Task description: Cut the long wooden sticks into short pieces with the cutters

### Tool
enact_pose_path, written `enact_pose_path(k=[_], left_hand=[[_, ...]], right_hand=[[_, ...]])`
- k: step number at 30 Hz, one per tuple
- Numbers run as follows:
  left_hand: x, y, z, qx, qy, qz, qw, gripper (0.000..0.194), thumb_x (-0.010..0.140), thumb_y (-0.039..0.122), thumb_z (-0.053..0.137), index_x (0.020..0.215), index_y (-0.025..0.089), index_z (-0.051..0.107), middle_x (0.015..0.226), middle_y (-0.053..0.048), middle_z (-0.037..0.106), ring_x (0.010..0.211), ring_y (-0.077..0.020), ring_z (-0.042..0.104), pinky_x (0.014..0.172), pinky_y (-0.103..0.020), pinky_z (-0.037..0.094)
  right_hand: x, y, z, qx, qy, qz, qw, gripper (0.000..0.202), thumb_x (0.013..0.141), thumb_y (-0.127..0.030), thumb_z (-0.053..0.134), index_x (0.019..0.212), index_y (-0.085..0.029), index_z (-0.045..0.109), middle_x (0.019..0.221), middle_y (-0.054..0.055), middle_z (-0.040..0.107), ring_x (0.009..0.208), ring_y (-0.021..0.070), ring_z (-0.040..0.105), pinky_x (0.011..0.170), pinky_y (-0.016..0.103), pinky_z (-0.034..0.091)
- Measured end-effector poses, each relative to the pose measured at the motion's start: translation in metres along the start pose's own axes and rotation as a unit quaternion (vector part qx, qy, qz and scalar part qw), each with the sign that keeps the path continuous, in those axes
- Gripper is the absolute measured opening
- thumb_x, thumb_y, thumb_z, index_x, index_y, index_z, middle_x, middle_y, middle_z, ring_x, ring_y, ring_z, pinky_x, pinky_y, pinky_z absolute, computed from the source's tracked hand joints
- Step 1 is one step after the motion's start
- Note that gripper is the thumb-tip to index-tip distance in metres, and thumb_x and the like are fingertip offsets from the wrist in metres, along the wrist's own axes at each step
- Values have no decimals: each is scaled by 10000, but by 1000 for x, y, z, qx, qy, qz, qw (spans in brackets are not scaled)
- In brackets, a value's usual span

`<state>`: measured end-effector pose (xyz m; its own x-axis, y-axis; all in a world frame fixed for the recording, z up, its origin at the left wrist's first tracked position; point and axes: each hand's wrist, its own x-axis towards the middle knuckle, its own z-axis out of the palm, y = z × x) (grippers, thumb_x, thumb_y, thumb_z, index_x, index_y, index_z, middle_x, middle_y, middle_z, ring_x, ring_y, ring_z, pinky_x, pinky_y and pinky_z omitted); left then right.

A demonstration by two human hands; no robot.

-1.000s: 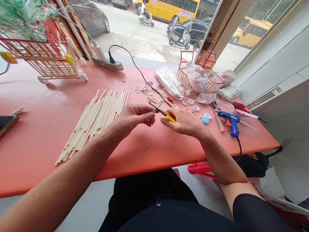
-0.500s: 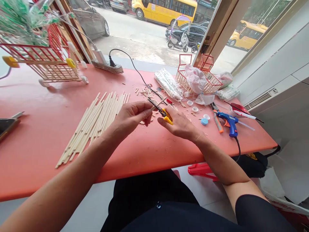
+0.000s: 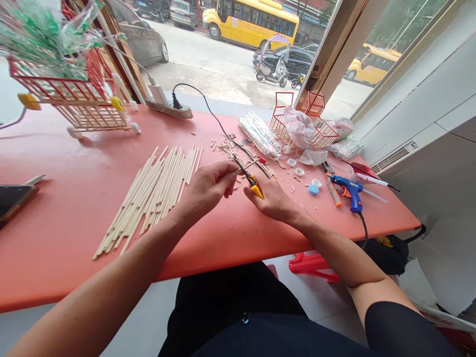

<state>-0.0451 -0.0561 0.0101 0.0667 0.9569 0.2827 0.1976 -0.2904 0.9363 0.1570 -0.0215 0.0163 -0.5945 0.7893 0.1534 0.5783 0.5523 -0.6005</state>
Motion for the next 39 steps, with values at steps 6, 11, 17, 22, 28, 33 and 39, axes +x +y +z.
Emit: enact_pose_path(k=[6,11,17,22,28,33,39], left_hand=[[-1,1,2,-8,-3,-3,1000,138,957,313,669,870,212,704,617,25,593,577,-151,570,609,-293,474],[0,6,2,-15,11,-25,1000,163,931,369,712,880,216,734,626,13,638,579,-163,600,609,-299,504],[3,2,0,-99,11,-104,990,386,838,547,834,949,186,756,844,-96,834,780,-250,794,689,-332,586],[3,-2,-4,-181,-8,-159,970,483,773,579,909,974,174,739,937,-137,862,885,-288,835,741,-341,598],[5,2,-8,-213,-53,-189,957,485,725,568,955,913,181,733,953,-144,866,925,-302,839,760,-342,593],[4,3,-9,-196,-73,-180,961,477,755,595,922,935,178,776,1001,-160,864,970,-319,831,799,-368,596],[4,1,-11,-179,-91,-174,964,477,780,618,901,941,181,799,1015,-158,862,982,-304,823,791,-342,587]], right_hand=[[-1,0,-1,-6,-2,10,1000,239,955,-465,525,923,-234,471,912,54,606,830,211,515,786,340,400],[1,-1,-3,-2,-16,26,1000,256,966,-479,529,961,-224,501,906,39,614,822,204,534,776,333,394],[4,-3,-10,-18,-68,82,994,311,1006,-514,546,980,-204,552,919,37,656,833,195,574,733,313,373],[4,-4,-16,-27,-100,90,991,327,1023,-508,546,1040,-185,593,976,52,674,864,197,570,753,315,388],[5,-5,-22,-31,-126,108,986,337,1012,-522,561,1044,-191,616,978,54,693,881,206,586,759,314,402],[7,-2,-24,-38,-133,109,984,367,987,-566,568,976,-202,602,914,32,678,830,194,575,712,303,382],[8,1,-24,-36,-143,101,984,361,988,-560,564,968,-202,603,918,31,673,824,189,565,704,302,368]])
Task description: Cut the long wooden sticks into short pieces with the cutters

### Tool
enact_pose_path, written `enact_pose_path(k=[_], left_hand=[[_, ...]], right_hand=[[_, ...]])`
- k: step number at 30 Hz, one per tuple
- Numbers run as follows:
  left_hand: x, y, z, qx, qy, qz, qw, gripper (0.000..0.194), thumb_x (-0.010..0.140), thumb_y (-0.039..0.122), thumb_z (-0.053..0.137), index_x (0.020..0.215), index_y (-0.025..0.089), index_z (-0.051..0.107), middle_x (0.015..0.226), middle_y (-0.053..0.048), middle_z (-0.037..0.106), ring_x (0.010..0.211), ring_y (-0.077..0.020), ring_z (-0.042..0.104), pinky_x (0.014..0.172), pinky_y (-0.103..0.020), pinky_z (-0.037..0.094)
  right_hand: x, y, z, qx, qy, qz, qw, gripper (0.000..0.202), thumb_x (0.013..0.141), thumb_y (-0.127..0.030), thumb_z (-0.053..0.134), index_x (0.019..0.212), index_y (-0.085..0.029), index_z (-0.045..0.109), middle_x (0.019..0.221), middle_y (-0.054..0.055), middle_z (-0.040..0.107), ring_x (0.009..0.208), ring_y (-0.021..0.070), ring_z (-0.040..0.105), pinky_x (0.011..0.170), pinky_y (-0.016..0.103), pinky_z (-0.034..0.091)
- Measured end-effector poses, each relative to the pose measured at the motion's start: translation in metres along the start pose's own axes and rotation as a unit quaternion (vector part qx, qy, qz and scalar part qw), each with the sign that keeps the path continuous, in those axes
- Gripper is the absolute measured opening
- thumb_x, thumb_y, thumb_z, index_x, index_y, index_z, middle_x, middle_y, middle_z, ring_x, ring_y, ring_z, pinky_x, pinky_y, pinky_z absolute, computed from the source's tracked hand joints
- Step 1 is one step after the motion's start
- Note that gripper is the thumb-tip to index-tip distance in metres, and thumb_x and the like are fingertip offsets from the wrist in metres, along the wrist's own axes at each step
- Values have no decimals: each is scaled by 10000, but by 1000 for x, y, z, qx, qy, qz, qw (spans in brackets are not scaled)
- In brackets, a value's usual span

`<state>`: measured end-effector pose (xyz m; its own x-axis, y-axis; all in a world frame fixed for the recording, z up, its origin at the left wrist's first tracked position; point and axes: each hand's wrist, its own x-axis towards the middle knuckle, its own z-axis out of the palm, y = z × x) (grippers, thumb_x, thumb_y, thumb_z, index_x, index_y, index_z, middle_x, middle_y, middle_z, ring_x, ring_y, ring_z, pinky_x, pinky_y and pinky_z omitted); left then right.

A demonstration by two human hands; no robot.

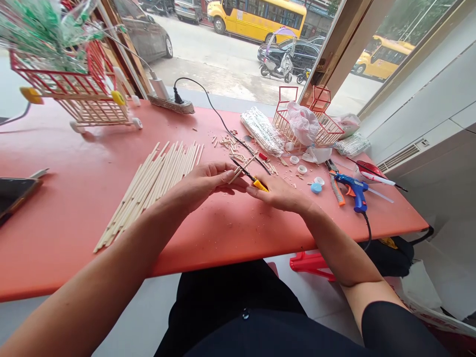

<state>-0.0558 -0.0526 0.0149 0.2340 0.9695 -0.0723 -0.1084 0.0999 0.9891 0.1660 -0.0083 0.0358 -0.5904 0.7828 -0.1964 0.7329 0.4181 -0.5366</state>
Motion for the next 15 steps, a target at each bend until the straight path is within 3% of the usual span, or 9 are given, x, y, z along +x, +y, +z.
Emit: enact_pose_path(k=[9,12,15], left_hand=[[0,3,2,20,-1,7,1000,516,762,667,898,897,181,787,927,-145,859,876,-284,816,799,-369,601],[-1,4,6,53,28,29,998,533,764,677,891,901,173,788,934,-146,856,884,-280,807,761,-352,589],[-1,2,11,83,76,55,992,544,734,674,909,854,162,770,812,-120,826,775,-251,777,682,-330,562]], right_hand=[[-2,-4,0,-6,5,11,1000,361,985,-567,581,955,-207,597,917,32,666,841,196,575,718,305,364],[-3,-6,1,-6,7,13,1000,315,993,-513,585,949,-201,598,935,40,677,852,194,582,725,306,369],[-3,-8,2,0,9,17,1000,320,999,-514,569,929,-201,576,919,41,666,839,189,567,708,309,356]])
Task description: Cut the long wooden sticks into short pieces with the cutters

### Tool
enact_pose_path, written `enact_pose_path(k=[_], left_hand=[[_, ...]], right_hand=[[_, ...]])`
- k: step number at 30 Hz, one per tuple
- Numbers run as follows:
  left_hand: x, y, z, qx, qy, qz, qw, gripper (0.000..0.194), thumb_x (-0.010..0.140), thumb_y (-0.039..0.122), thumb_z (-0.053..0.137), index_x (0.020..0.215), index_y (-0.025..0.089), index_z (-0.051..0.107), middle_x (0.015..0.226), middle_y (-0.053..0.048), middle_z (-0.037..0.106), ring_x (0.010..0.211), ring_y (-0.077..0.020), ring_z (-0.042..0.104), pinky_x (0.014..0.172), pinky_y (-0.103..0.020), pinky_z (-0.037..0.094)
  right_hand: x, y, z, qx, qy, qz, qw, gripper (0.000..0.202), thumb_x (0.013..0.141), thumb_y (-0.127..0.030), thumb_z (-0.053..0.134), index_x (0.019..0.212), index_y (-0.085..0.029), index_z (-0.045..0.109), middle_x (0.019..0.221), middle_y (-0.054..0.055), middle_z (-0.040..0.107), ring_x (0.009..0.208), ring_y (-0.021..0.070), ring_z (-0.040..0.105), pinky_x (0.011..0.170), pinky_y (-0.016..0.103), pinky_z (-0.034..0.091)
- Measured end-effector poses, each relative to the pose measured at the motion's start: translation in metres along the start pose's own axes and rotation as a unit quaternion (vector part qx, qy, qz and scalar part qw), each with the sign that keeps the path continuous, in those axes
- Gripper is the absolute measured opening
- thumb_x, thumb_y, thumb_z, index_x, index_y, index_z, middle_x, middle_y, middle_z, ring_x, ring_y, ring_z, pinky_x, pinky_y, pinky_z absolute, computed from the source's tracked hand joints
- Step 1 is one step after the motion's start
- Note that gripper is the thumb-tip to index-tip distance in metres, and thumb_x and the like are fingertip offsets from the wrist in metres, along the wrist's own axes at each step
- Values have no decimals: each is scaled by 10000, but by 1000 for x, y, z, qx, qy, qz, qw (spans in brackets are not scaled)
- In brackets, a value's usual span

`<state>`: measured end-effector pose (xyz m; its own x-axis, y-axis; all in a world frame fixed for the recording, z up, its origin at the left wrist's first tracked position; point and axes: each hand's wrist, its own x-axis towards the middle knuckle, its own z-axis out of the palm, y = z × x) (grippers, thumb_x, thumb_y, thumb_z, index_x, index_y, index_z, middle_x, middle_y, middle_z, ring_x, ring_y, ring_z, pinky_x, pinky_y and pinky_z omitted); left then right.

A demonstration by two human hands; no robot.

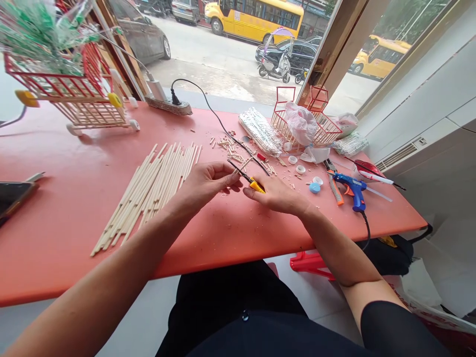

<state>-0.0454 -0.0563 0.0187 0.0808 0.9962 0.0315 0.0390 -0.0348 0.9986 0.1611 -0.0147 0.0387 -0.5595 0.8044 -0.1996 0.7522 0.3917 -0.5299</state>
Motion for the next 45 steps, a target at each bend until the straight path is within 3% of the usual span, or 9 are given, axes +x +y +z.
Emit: enact_pose_path(k=[3,12,17,23,29,34,40,45], left_hand=[[0,-4,5,6,33,13,999,503,740,625,917,806,167,719,671,-71,768,637,-209,729,605,-306,527],[-2,-14,19,25,97,90,991,122,903,261,742,836,186,674,660,0,739,566,-155,720,553,-256,508],[-6,-7,21,74,125,131,981,130,928,182,685,803,197,654,664,4,745,543,-138,702,559,-253,522],[-4,-1,14,24,123,120,985,125,930,181,679,806,180,679,621,-5,736,455,-118,638,482,-243,469],[-4,2,14,-5,94,120,988,94,919,190,688,830,162,699,617,-15,734,455,-123,639,476,-240,478],[-5,0,15,2,97,132,987,100,912,194,708,815,167,700,625,-14,734,460,-119,639,481,-234,484],[-6,3,15,4,77,124,989,129,926,206,703,802,174,722,600,0,702,467,-117,625,497,-241,503],[-8,6,15,1,64,112,992,131,930,234,722,814,174,735,612,-6,701,475,-121,620,499,-246,509]], right_hand=[[-1,0,0,15,2,-2,1000,371,989,-570,572,913,-207,550,891,28,635,824,182,549,695,306,349],[-10,-9,-17,107,-86,39,990,479,970,-687,600,969,-212,538,921,21,615,691,127,518,507,230,332],[-10,-5,-21,145,-112,32,982,547,959,-744,585,1087,-213,616,1093,70,691,755,150,572,420,217,317],[-10,4,-24,195,-83,8,977,528,981,-696,611,1089,-182,665,1083,93,734,791,150,618,509,218,401],[-13,0,-24,175,-68,-13,982,511,949,-693,663,1070,-196,663,1008,68,702,826,176,625,526,235,418],[-12,-1,-22,139,-77,-25,987,549,968,-708,605,1209,-216,634,1147,70,675,896,197,621,490,234,380],[-5,4,-16,95,-41,-73,992,541,1006,-687,537,1236,-205,622,1233,76,683,1027,226,625,814,325,488],[-5,4,-13,94,-32,-68,993,559,1000,-688,545,1277,-207,609,1270,82,687,1075,250,626,890,367,473]])
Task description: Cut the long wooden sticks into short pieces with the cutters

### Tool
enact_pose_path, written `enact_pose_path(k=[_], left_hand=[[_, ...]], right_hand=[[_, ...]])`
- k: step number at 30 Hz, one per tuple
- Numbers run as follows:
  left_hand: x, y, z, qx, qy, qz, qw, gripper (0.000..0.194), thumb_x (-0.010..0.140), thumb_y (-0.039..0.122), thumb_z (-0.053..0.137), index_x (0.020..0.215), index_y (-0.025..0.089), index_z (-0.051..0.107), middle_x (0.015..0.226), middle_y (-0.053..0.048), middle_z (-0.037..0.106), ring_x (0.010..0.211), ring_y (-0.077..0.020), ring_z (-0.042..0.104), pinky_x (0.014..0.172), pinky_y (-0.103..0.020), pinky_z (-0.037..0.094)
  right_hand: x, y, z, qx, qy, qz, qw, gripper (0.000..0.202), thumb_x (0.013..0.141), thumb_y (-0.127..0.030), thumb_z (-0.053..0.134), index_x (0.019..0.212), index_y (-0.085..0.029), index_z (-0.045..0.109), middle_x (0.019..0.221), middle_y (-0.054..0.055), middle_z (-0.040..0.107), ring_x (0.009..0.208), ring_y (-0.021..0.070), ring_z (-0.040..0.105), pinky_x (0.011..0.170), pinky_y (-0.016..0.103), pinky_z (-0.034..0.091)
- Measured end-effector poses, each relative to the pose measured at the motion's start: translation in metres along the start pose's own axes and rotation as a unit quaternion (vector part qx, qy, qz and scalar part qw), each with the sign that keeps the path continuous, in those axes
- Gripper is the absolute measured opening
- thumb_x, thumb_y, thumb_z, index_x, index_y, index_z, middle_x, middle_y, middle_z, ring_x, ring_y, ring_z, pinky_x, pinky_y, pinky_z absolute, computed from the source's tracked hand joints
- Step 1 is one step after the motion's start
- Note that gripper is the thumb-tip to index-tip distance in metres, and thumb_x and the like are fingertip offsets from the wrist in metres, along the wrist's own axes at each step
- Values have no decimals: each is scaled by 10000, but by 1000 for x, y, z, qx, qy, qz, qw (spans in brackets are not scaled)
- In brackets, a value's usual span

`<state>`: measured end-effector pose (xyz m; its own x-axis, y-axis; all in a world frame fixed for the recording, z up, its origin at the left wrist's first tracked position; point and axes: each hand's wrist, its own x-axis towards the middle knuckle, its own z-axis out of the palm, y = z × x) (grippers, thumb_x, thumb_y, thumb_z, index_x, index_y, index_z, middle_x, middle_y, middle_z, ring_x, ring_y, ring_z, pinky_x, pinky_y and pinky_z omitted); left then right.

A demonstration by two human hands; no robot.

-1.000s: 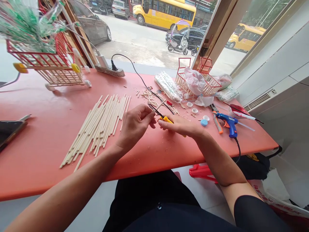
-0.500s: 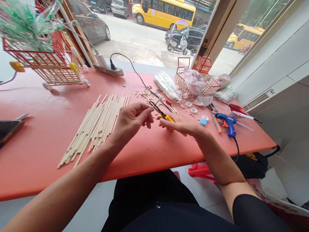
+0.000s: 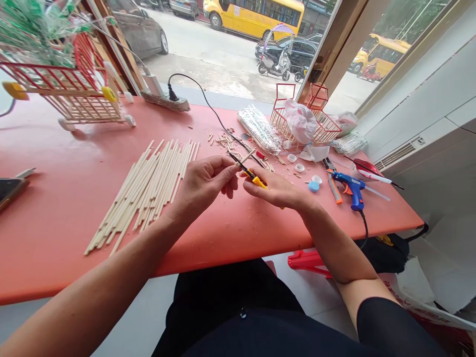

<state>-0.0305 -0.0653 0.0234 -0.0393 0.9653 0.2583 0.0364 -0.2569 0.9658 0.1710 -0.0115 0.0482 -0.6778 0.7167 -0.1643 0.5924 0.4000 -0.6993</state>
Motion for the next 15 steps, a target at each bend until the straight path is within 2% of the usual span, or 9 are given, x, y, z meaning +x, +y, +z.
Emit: enact_pose_path(k=[8,15], left_hand=[[1,-3,1,0,1,-15,1000,142,906,229,738,770,188,735,597,-8,694,466,-122,605,490,-242,500],[3,-6,0,-8,4,-32,999,177,880,291,809,751,194,736,589,-18,689,455,-133,593,484,-253,493]], right_hand=[[0,-1,4,-7,8,13,1000,530,1013,-653,529,1273,-197,601,1233,86,676,1086,256,616,860,367,457],[0,0,7,-3,14,18,1000,477,1008,-656,525,1151,-208,601,1064,44,671,978,231,601,832,361,456]])
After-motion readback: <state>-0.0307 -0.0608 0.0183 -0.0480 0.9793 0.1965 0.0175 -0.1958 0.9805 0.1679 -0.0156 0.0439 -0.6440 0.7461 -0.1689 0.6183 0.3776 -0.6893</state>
